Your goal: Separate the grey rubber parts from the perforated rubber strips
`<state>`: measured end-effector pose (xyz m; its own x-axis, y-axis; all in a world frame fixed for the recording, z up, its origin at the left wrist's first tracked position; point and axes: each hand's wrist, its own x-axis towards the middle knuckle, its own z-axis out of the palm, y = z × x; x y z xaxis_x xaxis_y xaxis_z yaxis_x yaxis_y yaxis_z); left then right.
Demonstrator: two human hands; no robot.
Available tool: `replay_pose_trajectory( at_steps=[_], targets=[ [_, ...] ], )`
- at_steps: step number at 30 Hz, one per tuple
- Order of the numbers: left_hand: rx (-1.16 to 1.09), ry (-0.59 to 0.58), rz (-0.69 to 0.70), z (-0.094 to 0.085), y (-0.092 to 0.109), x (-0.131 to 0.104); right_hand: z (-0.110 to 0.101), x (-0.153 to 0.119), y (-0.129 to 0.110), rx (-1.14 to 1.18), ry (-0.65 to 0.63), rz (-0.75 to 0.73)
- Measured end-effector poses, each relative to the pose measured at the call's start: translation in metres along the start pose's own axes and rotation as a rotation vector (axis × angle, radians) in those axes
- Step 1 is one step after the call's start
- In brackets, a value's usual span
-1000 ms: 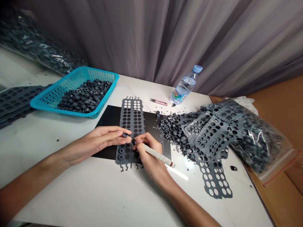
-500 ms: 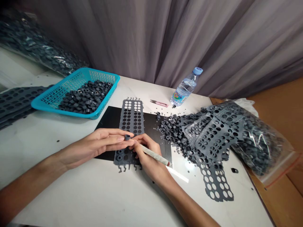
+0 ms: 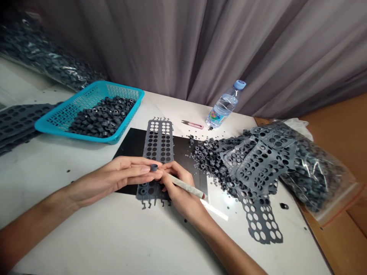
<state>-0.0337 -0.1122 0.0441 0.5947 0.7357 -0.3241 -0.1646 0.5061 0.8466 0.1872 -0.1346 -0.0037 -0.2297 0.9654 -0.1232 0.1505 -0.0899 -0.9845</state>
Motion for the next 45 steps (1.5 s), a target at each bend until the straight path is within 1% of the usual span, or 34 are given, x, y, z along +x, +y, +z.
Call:
replay_pose_trajectory(
  at_steps=[7, 9, 10, 11, 12, 14, 15, 16, 17, 18, 19, 21, 22, 24, 25, 26, 27, 28, 30, 31, 32, 33, 34, 36, 39, 42, 45],
  targets=[
    [0.029, -0.005, -0.018, 0.003, 0.0, 0.001, 0.0, 0.0, -0.001, -0.017, -0.002, 0.002],
    [0.094, 0.043, 0.008, 0.001, 0.004, 0.0, 0.001, 0.0, -0.001, -0.044, -0.001, 0.002],
    [0.15, 0.109, 0.053, -0.002, 0.007, -0.001, 0.001, 0.0, -0.001, -0.052, 0.002, 0.005],
    [0.23, 0.213, 0.129, -0.006, 0.012, -0.002, 0.002, 0.001, -0.001, -0.056, 0.006, 0.01],
    [0.337, 0.356, 0.238, -0.011, 0.017, -0.005, 0.003, 0.001, -0.001, -0.059, 0.009, 0.019],
    [0.603, 0.697, 0.491, -0.026, 0.028, -0.011, 0.004, 0.001, -0.002, -0.064, 0.019, 0.037],
    [0.743, 0.86, 0.592, -0.035, 0.033, -0.014, 0.004, 0.0, -0.002, -0.069, 0.029, 0.04],
    [0.878, 0.988, 0.647, -0.044, 0.037, -0.017, 0.005, -0.001, -0.002, -0.074, 0.042, 0.037],
    [1.008, 1.077, 0.66, -0.054, 0.04, -0.019, 0.005, -0.002, -0.003, -0.078, 0.057, 0.027],
    [1.13, 1.126, 0.641, -0.064, 0.043, -0.02, 0.004, -0.004, -0.004, -0.081, 0.072, 0.011],
    [1.244, 1.138, 0.613, -0.072, 0.044, -0.02, 0.004, -0.006, -0.005, -0.085, 0.082, -0.006],
    [1.43, 1.109, 0.587, -0.085, 0.045, -0.02, 0.003, -0.011, -0.006, -0.099, 0.075, -0.026],
    [1.492, 1.088, 0.595, -0.088, 0.044, -0.02, 0.003, -0.012, -0.006, -0.108, 0.056, -0.023],
    [1.557, 1.062, 0.62, -0.088, 0.043, -0.019, 0.003, -0.015, -0.006, -0.122, -0.002, 0.005],
    [1.571, 1.045, 0.63, -0.085, 0.042, -0.018, 0.004, -0.015, -0.005, -0.124, -0.033, 0.023],
    [1.569, 1.001, 0.641, -0.08, 0.04, -0.018, 0.005, -0.015, -0.004, -0.122, -0.062, 0.037],
    [1.55, 0.906, 0.636, -0.074, 0.038, -0.017, 0.006, -0.015, -0.003, -0.117, -0.085, 0.046],
    [1.514, 0.76, 0.607, -0.067, 0.035, -0.015, 0.007, -0.015, -0.003, -0.11, -0.099, 0.05],
    [1.4, 0.411, 0.501, -0.053, 0.027, -0.012, 0.008, -0.013, -0.001, -0.098, -0.106, 0.053],
    [1.344, 0.258, 0.436, -0.047, 0.023, -0.011, 0.009, -0.013, -0.001, -0.095, -0.105, 0.055],
    [1.305, 0.143, 0.378, -0.042, 0.02, -0.01, 0.009, -0.012, -0.001, -0.094, -0.104, 0.057],
    [1.284, 0.068, 0.34, -0.037, 0.016, -0.009, 0.01, -0.012, -0.001, -0.095, -0.104, 0.058],
    [1.276, 0.019, 0.322, -0.033, 0.014, -0.008, 0.01, -0.012, -0.001, -0.097, -0.107, 0.057],
    [1.266, -0.048, 0.297, -0.028, 0.011, -0.008, 0.01, -0.013, -0.002, -0.102, -0.111, 0.053],
    [1.218, -0.102, 0.274, -0.025, 0.008, -0.008, 0.01, -0.014, -0.002, -0.107, -0.106, 0.053],
    [1.191, -0.105, 0.265, -0.025, 0.005, -0.007, 0.011, -0.014, -0.002, -0.111, -0.102, 0.056],
    [1.227, -0.086, 0.29, -0.024, 0.001, -0.007, 0.011, -0.014, -0.004, -0.147, -0.094, 0.035]
  ],
)
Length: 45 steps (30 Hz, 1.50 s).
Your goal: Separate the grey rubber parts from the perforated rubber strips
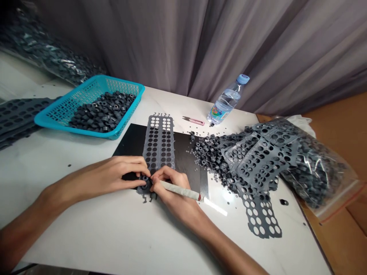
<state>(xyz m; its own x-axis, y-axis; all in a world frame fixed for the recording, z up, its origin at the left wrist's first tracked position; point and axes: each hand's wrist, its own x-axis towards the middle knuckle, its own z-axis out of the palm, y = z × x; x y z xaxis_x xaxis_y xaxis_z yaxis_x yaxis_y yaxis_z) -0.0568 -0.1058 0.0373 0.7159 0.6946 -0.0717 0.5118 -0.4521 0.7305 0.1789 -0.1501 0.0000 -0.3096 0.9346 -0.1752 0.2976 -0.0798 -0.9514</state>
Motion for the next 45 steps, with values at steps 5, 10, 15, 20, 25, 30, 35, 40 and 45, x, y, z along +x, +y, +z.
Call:
replay_pose_trajectory(
  at_steps=[5, 10, 15, 20, 25, 30, 35, 40, 45],
  targets=[
    [0.114, 0.024, 0.039, 0.004, 0.004, -0.001, 0.0, -0.001, -0.008, -0.094, 0.009, -0.071],
    [0.087, 0.037, 0.053, 0.003, 0.003, -0.002, 0.002, -0.002, -0.011, -0.099, 0.019, -0.056],
    [0.122, 0.06, 0.069, 0.008, 0.002, 0.0, 0.006, -0.003, -0.004, -0.143, 0.029, -0.076],
    [-0.006, 0.242, 0.038, -0.006, 0.005, -0.006, 0.007, -0.004, -0.003, -0.199, 0.068, -0.133],
    [-0.357, 0.572, -0.121, -0.033, 0.004, -0.013, 0.006, -0.002, -0.002, -0.069, 0.053, -0.028],
    [-0.651, 0.436, -0.184, -0.022, 0.006, -0.002, 0.004, 0.001, 0.0, 0.194, 0.125, 0.041],
    [-0.894, 0.319, -0.261, -0.004, 0.002, 0.007, -0.009, 0.007, -0.005, 0.245, 0.264, -0.019],
    [-1.049, 0.22, -0.271, 0.008, -0.003, 0.01, -0.021, 0.011, 0.0, 0.183, 0.31, -0.045],
    [-1.15, 0.191, -0.262, 0.014, 0.003, 0.012, -0.022, 0.012, 0.007, 0.144, 0.292, -0.028]
  ],
)
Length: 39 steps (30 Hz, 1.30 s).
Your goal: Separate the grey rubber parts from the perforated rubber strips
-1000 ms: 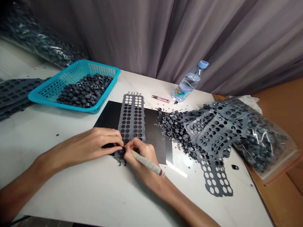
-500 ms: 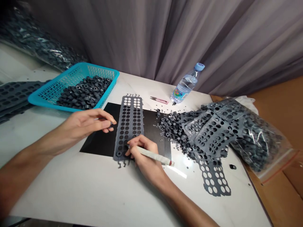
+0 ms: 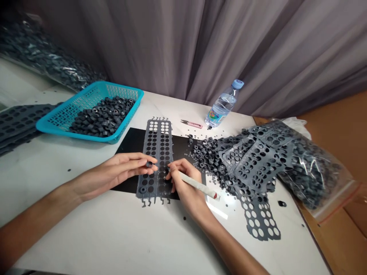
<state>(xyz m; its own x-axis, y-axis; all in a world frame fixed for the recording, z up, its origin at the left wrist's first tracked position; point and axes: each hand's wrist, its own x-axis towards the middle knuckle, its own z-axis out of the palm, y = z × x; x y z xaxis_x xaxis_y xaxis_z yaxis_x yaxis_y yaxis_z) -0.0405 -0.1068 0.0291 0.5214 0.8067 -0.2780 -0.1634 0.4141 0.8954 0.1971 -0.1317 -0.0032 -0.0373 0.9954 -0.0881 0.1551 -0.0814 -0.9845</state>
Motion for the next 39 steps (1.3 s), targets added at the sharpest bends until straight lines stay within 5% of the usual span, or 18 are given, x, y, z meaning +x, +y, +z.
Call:
replay_pose_trajectory(
  at_steps=[18, 26, 29, 32, 34, 36, 39],
  targets=[
    [-0.035, -0.074, -0.159, 0.012, 0.007, -0.008, -0.001, -0.006, -0.006, -0.107, 0.008, -0.045],
    [0.059, -0.102, -0.124, 0.017, 0.008, -0.006, 0.001, -0.008, -0.005, -0.016, -0.104, 0.01],
    [0.294, 0.148, 0.053, 0.005, 0.018, -0.007, 0.003, -0.009, -0.001, 0.022, -0.208, 0.048],
    [0.722, 0.794, 0.47, -0.028, 0.035, -0.015, 0.006, -0.01, 0.002, 0.008, -0.27, 0.068],
    [1.04, 1.079, 0.552, -0.056, 0.046, -0.021, 0.008, -0.01, 0.002, -0.02, -0.265, 0.053],
    [1.283, 1.113, 0.476, -0.079, 0.053, -0.025, 0.01, -0.01, 0.001, -0.052, -0.261, 0.035],
    [1.408, 0.98, 0.496, -0.09, 0.056, -0.025, 0.011, -0.009, 0.0, -0.103, -0.263, 0.003]
  ],
)
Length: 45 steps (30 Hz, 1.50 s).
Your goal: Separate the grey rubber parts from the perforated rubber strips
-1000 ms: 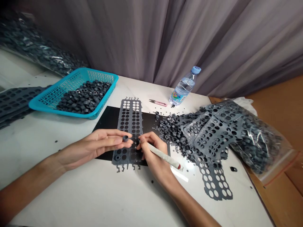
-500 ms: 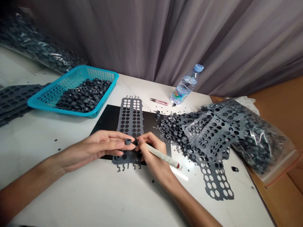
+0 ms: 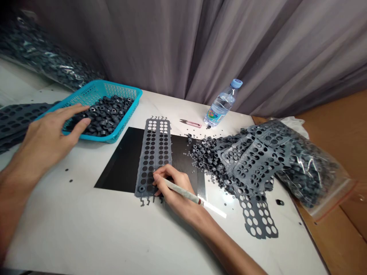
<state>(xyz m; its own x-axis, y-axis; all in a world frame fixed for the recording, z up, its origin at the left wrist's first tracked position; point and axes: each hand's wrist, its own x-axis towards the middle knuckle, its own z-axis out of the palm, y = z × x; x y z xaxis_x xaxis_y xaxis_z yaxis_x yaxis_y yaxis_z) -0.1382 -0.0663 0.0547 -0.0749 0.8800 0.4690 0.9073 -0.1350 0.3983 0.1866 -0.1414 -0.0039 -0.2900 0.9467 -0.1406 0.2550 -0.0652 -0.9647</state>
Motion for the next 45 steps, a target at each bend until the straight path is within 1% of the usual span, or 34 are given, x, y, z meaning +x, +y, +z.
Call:
replay_pose_trajectory(
  at_steps=[2, 3, 4, 5, 6, 7, 8, 9, 10, 11, 14, 16, 23, 30, 38, 42, 45],
  targets=[
    [-0.099, -0.025, 0.096, 0.003, 0.011, -0.005, 0.001, 0.001, -0.001, -0.039, 0.015, -0.026],
    [-0.174, -0.08, 0.141, 0.005, 0.02, -0.01, 0.002, 0.001, -0.001, -0.058, 0.028, -0.041],
    [-0.256, -0.182, 0.183, 0.008, 0.03, -0.017, 0.002, 0.001, -0.001, -0.076, 0.043, -0.056],
    [-0.345, -0.332, 0.222, 0.011, 0.041, -0.024, 0.003, 0.0, -0.002, -0.09, 0.063, -0.07],
    [-0.418, -0.515, 0.253, 0.013, 0.051, -0.032, 0.003, -0.001, -0.003, -0.098, 0.082, -0.079],
    [-0.456, -0.683, 0.275, 0.016, 0.06, -0.039, 0.003, -0.002, -0.004, -0.095, 0.099, -0.082],
    [-0.47, -0.821, 0.29, 0.018, 0.067, -0.045, 0.003, -0.004, -0.005, -0.079, 0.109, -0.075],
    [-0.461, -0.916, 0.297, 0.02, 0.072, -0.051, 0.003, -0.007, -0.006, -0.049, 0.107, -0.059],
    [-0.449, -0.969, 0.302, 0.022, 0.075, -0.054, 0.004, -0.009, -0.006, -0.01, 0.087, -0.034],
    [-0.441, -0.997, 0.307, 0.022, 0.077, -0.057, 0.004, -0.012, -0.007, 0.035, 0.055, -0.006],
    [-0.441, -1.031, 0.314, 0.023, 0.079, -0.058, 0.007, -0.019, -0.007, 0.114, -0.056, 0.063],
    [-0.446, -1.035, 0.306, 0.023, 0.079, -0.057, 0.008, -0.02, -0.007, 0.098, -0.084, 0.071],
    [-0.488, -1.018, 0.312, 0.027, 0.077, -0.057, 0.009, -0.018, -0.007, 0.032, -0.072, 0.06],
    [-0.527, -1.006, 0.301, 0.024, 0.077, -0.057, 0.011, -0.018, -0.008, -0.01, -0.057, 0.046],
    [-0.478, -1.006, 0.292, 0.021, 0.079, -0.06, 0.012, -0.018, -0.006, -0.035, -0.055, 0.053],
    [-0.452, -0.994, 0.32, 0.021, 0.08, -0.059, 0.012, -0.017, -0.009, -0.052, -0.062, 0.049],
    [-0.428, -0.954, 0.387, 0.024, 0.08, -0.062, 0.012, -0.017, -0.013, -0.092, -0.053, 0.013]
  ],
)
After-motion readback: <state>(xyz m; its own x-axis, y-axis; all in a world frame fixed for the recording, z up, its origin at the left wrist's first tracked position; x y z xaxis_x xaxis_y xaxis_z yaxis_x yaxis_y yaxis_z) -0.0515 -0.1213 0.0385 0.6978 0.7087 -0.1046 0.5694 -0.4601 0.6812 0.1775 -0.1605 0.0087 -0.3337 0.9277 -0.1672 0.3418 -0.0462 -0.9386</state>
